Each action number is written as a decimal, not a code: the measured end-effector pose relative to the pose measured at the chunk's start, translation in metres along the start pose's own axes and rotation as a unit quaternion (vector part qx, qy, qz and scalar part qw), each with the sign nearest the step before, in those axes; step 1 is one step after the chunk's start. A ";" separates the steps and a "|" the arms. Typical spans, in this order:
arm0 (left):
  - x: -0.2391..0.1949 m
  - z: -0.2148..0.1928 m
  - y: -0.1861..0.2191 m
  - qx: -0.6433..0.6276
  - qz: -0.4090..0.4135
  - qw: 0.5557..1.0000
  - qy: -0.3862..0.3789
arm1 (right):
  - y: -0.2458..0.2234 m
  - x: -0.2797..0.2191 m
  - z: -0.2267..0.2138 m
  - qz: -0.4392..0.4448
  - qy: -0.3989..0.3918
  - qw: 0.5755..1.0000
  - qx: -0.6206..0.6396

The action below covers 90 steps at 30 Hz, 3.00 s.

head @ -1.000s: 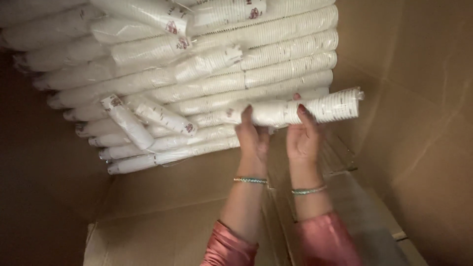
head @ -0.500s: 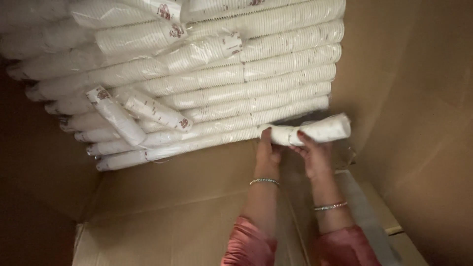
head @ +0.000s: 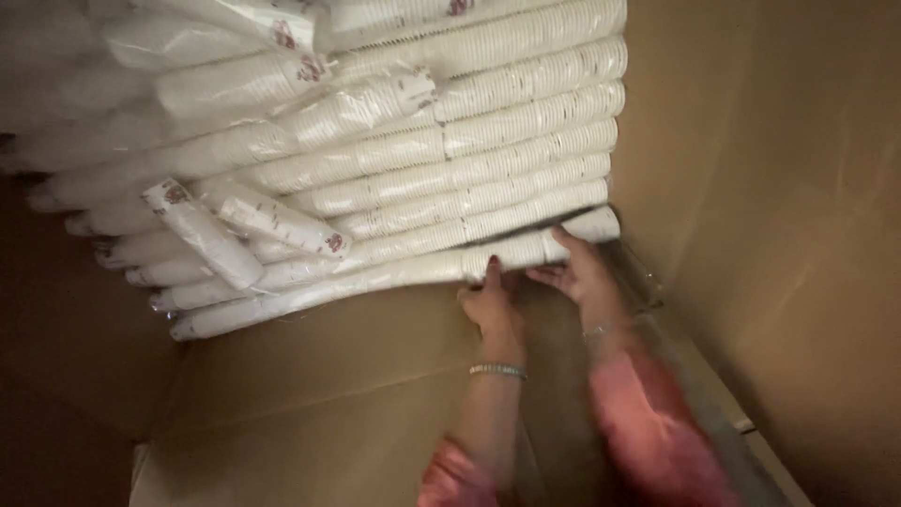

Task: The person places paper cup labels into a machine feeder and then organizes sleeves of packaged paper cups inside a large cardboard box.

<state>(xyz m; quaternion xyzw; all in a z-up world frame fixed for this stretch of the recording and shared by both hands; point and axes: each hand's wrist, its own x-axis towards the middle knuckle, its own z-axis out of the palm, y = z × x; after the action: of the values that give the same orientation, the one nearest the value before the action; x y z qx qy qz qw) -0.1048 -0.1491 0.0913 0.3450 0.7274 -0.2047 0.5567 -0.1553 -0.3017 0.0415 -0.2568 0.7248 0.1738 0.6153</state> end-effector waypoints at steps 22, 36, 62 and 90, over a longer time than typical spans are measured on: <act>0.080 -0.057 0.154 0.558 0.238 0.769 -0.201 | -0.044 0.080 -0.033 -0.290 0.030 0.609 -0.738; 0.106 -0.014 0.286 0.612 0.495 0.613 0.069 | -0.039 -0.112 0.296 -0.740 -0.045 0.364 -0.564; 0.125 0.035 0.253 0.549 0.673 0.468 -0.163 | -0.149 -0.125 0.188 -0.560 -0.026 0.320 -0.764; 0.027 0.000 0.089 0.771 0.457 0.352 -0.270 | -0.047 -0.100 0.094 -0.103 0.051 0.357 -0.927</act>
<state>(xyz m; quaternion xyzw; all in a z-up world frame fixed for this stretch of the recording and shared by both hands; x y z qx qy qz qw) -0.0438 -0.0817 0.0735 0.8275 -0.2099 -0.4721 0.2198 -0.0412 -0.2708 0.1256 -0.7455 0.1023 0.6576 -0.0375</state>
